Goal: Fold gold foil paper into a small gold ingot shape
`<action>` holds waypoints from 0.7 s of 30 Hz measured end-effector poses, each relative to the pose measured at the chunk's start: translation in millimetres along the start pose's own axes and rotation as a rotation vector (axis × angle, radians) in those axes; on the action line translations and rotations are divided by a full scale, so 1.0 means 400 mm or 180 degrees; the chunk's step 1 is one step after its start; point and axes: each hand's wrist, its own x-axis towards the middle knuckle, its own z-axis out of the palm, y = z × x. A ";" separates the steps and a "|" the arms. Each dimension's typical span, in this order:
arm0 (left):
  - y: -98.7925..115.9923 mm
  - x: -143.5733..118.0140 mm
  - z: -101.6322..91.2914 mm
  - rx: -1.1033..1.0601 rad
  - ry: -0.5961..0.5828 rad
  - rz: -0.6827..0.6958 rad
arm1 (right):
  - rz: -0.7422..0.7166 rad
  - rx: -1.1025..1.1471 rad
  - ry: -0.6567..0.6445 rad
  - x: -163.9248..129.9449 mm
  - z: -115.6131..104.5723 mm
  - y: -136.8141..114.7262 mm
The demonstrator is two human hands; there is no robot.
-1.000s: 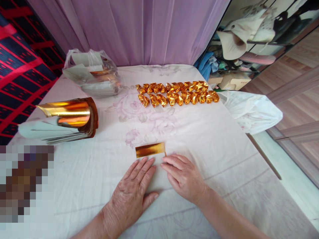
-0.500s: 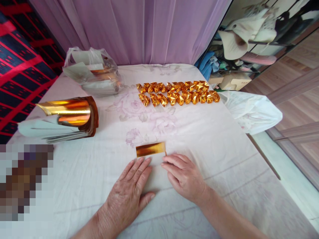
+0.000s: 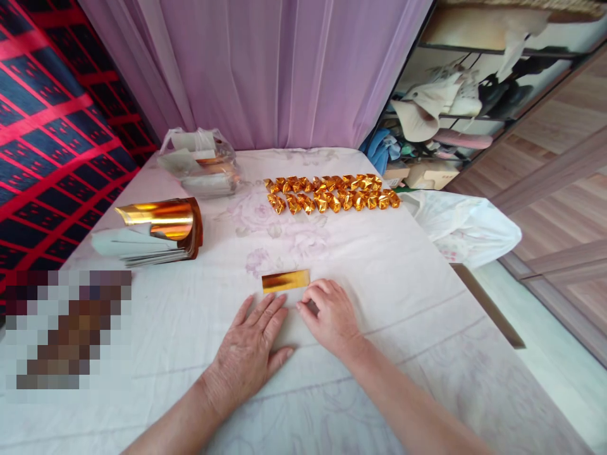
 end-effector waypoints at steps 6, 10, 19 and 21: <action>-0.006 -0.004 0.008 0.0023 -0.0041 0.0052 | -0.0267 0.0578 0.0085 -0.008 0.006 0.059; -0.008 -0.004 0.005 0.0027 -0.0058 0.0071 | -0.0295 0.0760 0.0188 0.002 -0.004 0.072; -0.005 -0.005 0.002 -0.0004 -0.0093 0.0020 | -0.0342 0.1043 0.0235 0.027 0.014 0.001; -0.001 -0.007 0.002 0.0038 -0.0097 -0.0010 | -0.0354 0.0991 0.0101 0.025 0.026 0.006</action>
